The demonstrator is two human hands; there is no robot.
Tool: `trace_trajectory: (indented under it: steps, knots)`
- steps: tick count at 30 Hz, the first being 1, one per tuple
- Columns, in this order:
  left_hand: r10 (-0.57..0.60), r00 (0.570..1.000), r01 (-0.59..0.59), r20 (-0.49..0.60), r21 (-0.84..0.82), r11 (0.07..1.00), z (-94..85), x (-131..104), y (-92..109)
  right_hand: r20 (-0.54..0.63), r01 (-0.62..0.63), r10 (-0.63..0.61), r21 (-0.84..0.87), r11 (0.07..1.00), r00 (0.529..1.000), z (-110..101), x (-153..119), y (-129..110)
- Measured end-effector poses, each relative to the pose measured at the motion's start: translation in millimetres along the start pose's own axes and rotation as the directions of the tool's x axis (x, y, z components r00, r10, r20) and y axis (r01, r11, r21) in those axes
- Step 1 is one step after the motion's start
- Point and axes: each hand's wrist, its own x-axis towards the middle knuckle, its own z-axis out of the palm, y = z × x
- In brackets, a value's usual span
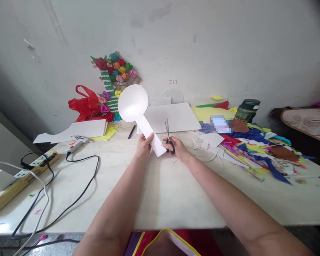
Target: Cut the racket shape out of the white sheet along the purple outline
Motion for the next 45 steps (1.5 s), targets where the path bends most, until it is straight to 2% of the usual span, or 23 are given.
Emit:
trace_trajectory:
  steps: [4, 9, 18, 23, 30, 40, 42, 45]
  knots:
    - [0.016, 1.000, -0.016, -0.020, 0.010, 1.000, 0.8, -0.3, -1.9, -0.044, 0.044, -0.044, -0.012, 0.999, 0.998, 2.3, 1.6, -0.6]
    - [0.027, 1.000, -0.027, 0.006, 0.037, 0.999, 1.9, -2.5, -2.1, -0.026, 0.090, -0.091, -0.036, 0.995, 0.996, 2.1, 2.6, -0.3]
    - [-0.027, 1.000, 0.027, -0.006, 0.084, 0.996, -8.6, 1.4, -2.2, -0.014, 0.072, -0.073, -0.054, 0.996, 0.997, -0.7, 3.3, 1.8]
    - [-0.055, 0.998, 0.060, -0.037, 0.132, 0.989, -13.8, 2.9, 0.1, -0.036, 0.068, -0.070, -0.045, 0.997, 0.997, -4.6, 3.0, 1.7]
    - [-0.064, 0.995, 0.071, -0.083, 0.090, 0.993, -15.3, 7.1, -1.6, -0.104, 0.073, -0.074, -0.009, 0.997, 0.992, -11.2, 5.5, 0.6]
    - [-0.106, 0.984, 0.156, -0.144, 0.405, 0.901, -15.0, 5.8, 2.1, -0.169, 0.078, -0.075, 0.013, 0.997, 0.983, -14.8, 5.2, -1.4]
    - [-0.129, 0.984, 0.168, -0.122, 0.402, 0.900, -13.8, 4.0, 2.6, -0.178, 0.094, -0.091, 0.004, 0.996, 0.980, -14.8, 5.2, -1.2]
    - [-0.213, 0.977, 0.197, 0.005, 0.355, 0.914, -11.6, 0.8, 2.4, -0.182, 0.121, -0.127, -0.040, 0.992, 0.975, -13.9, 5.9, 0.2]
